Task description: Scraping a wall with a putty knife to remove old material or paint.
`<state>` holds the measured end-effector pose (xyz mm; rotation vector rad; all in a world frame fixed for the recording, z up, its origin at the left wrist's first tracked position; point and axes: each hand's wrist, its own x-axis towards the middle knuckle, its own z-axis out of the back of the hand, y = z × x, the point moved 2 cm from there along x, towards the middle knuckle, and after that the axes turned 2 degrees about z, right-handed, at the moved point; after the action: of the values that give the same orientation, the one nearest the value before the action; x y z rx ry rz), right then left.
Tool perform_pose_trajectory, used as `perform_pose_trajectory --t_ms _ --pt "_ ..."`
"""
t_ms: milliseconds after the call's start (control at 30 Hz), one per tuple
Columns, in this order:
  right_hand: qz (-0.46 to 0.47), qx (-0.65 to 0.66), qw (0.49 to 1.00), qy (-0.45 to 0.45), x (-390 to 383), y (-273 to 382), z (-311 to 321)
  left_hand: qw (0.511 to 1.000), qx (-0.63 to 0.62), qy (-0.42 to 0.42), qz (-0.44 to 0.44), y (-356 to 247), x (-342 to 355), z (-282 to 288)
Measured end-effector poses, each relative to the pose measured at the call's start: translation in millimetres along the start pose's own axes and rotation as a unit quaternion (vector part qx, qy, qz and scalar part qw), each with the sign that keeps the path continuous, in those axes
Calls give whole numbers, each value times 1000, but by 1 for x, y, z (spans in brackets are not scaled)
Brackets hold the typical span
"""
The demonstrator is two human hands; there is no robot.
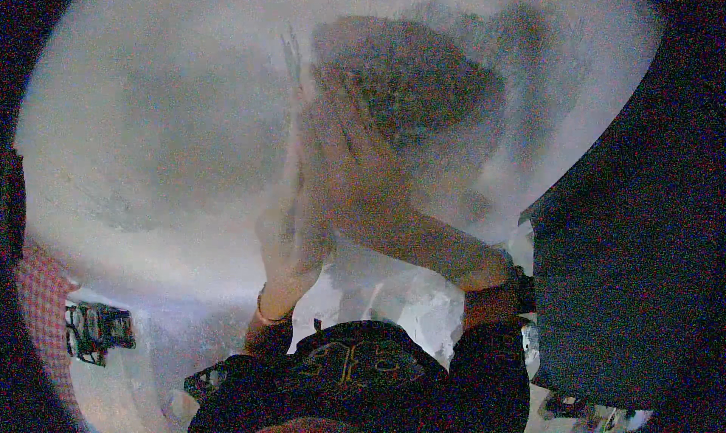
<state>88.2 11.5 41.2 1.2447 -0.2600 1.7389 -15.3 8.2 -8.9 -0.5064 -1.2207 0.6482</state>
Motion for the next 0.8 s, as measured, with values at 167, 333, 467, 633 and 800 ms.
perform_pose_trajectory --t_ms 167,333,467,633,800 --pt "-40 21 998 42 6 -1 2 989 -90 18 112 6 2 -2" --pt "3 5 1000 30 19 0 3 993 111 8 -34 -6 18 3" --pt "292 -243 925 -25 30 -8 7 965 -235 0 119 -5 21 10" --pt "321 -175 928 73 4 -9 10 990 -97 -13 104 6 0 13" --pt "212 -90 963 137 -34 6 35 982 -103 -76 141 17 -31 9"
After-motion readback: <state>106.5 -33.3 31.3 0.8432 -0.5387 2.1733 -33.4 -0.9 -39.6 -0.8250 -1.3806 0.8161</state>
